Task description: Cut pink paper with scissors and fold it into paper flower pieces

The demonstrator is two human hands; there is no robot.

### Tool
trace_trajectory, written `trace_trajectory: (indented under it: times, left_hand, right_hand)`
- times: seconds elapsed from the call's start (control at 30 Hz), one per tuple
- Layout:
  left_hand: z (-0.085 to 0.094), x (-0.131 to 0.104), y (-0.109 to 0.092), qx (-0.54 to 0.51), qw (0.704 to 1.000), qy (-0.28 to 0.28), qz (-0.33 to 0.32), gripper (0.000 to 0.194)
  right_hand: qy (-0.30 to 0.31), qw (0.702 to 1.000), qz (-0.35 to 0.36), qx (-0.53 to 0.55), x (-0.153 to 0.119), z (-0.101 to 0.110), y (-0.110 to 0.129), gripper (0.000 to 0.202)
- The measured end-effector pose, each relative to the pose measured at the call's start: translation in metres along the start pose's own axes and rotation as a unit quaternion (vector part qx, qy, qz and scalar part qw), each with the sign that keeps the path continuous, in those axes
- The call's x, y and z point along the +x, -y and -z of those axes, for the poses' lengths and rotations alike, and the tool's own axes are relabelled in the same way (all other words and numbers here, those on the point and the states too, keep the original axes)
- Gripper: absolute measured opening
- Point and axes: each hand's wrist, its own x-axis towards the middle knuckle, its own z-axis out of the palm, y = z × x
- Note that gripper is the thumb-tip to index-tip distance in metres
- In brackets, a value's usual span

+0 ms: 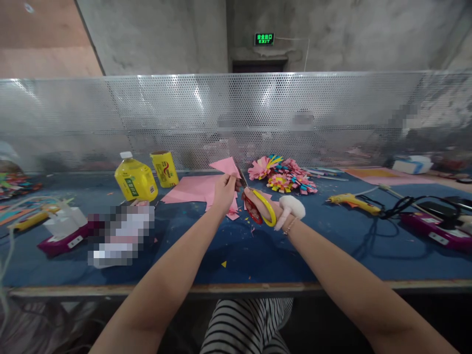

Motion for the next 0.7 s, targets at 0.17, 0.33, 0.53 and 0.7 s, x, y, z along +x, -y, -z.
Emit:
trace_trajectory:
  times: [0.17, 0.33, 0.53, 0.7]
  left_hand:
    - [0.002, -0.001, -0.004, 0.041, 0.999, 0.003, -0.025, 0.029]
    - [0.001, -0.001, -0.006, 0.022, 1.0, 0.002, -0.019, 0.028]
    - [-0.001, 0.003, 0.003, -0.048, 0.999, 0.017, -0.003, 0.027]
    - [-0.001, 0.003, 0.008, -0.105, 0.994, 0.038, 0.017, 0.027]
  right_hand:
    - [-0.011, 1.0, 0.008, -0.009, 0.002, 0.0, -0.003, 0.041]
    - [-0.027, 0.999, 0.006, -0.039, 0.003, 0.0, -0.003, 0.042]
    - [-0.045, 0.996, 0.03, -0.074, 0.0, -0.003, 0.001, 0.044]
    - [-0.043, 0.994, 0.039, -0.093, 0.0, -0.003, -0.001, 0.047]
